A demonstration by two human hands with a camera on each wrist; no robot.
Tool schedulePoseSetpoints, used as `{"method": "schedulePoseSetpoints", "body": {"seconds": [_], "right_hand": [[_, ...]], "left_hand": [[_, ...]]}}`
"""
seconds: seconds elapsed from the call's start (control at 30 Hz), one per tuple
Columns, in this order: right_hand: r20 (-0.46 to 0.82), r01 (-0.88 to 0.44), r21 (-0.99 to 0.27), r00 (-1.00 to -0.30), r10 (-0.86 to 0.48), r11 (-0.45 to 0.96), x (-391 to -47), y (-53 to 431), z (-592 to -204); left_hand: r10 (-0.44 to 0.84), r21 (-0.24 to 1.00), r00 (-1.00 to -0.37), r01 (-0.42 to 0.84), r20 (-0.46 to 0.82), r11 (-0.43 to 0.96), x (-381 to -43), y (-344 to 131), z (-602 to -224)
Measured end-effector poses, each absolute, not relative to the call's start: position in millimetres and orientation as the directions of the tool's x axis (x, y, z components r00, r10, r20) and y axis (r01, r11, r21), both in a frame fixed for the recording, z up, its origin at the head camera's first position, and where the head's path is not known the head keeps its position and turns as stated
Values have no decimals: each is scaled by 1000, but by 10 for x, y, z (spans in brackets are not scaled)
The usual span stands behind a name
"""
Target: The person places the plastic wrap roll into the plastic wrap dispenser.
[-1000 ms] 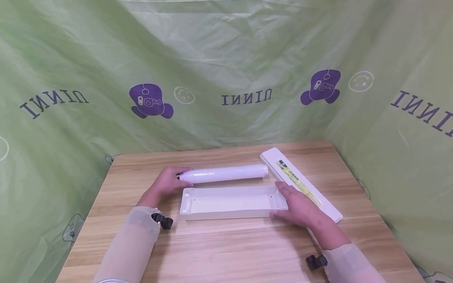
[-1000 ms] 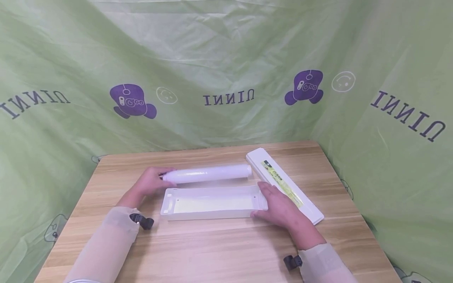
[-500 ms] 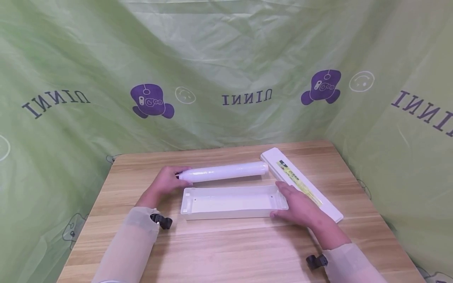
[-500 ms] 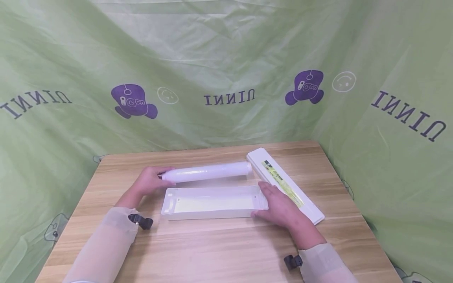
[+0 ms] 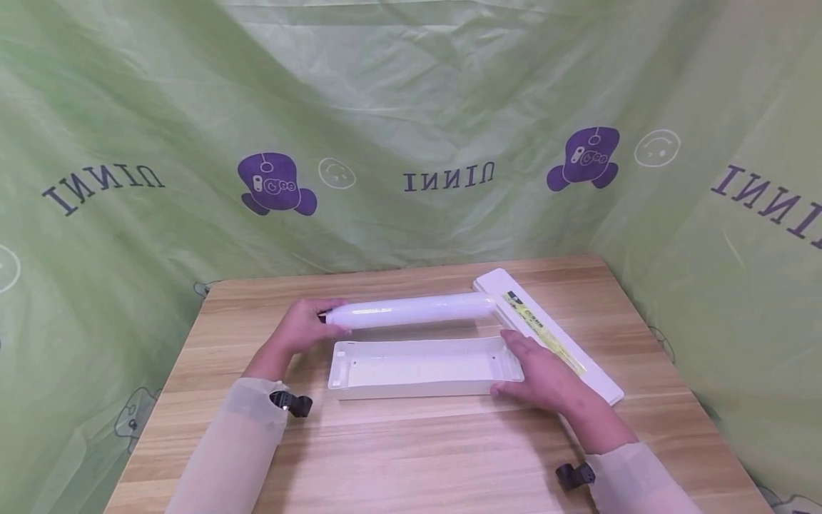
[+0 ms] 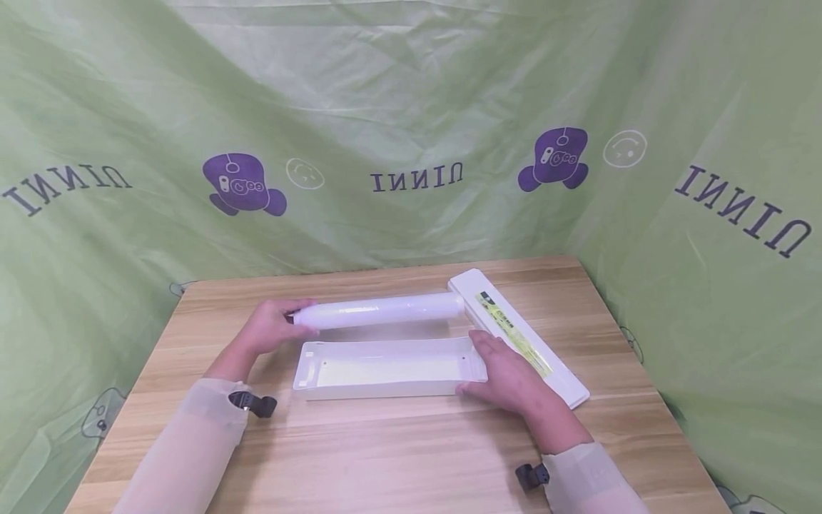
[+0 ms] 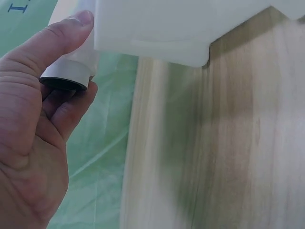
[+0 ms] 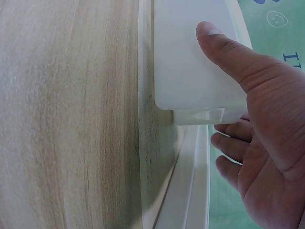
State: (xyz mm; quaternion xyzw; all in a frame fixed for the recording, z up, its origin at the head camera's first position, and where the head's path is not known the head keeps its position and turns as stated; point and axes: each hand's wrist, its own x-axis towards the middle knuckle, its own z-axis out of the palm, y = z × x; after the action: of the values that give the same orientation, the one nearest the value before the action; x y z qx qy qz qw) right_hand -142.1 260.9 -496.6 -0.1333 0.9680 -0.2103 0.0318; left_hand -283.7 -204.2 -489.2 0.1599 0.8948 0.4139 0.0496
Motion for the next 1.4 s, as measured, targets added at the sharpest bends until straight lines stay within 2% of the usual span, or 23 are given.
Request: {"method": "schedulePoseSetpoints", "body": {"seconds": [0.37, 1.4], "right_hand": [[-2, -241, -420, -964, -267, 875, -1424, 2609, -4970], [-30, -212, -418, -969, -247, 883, -1414, 2598, -4947]], "left_hand": [[356, 736, -928, 317, 110, 598, -2741, -2013, -4790], [378, 764, -909, 368, 176, 530, -2474, -2016, -4709]]}}
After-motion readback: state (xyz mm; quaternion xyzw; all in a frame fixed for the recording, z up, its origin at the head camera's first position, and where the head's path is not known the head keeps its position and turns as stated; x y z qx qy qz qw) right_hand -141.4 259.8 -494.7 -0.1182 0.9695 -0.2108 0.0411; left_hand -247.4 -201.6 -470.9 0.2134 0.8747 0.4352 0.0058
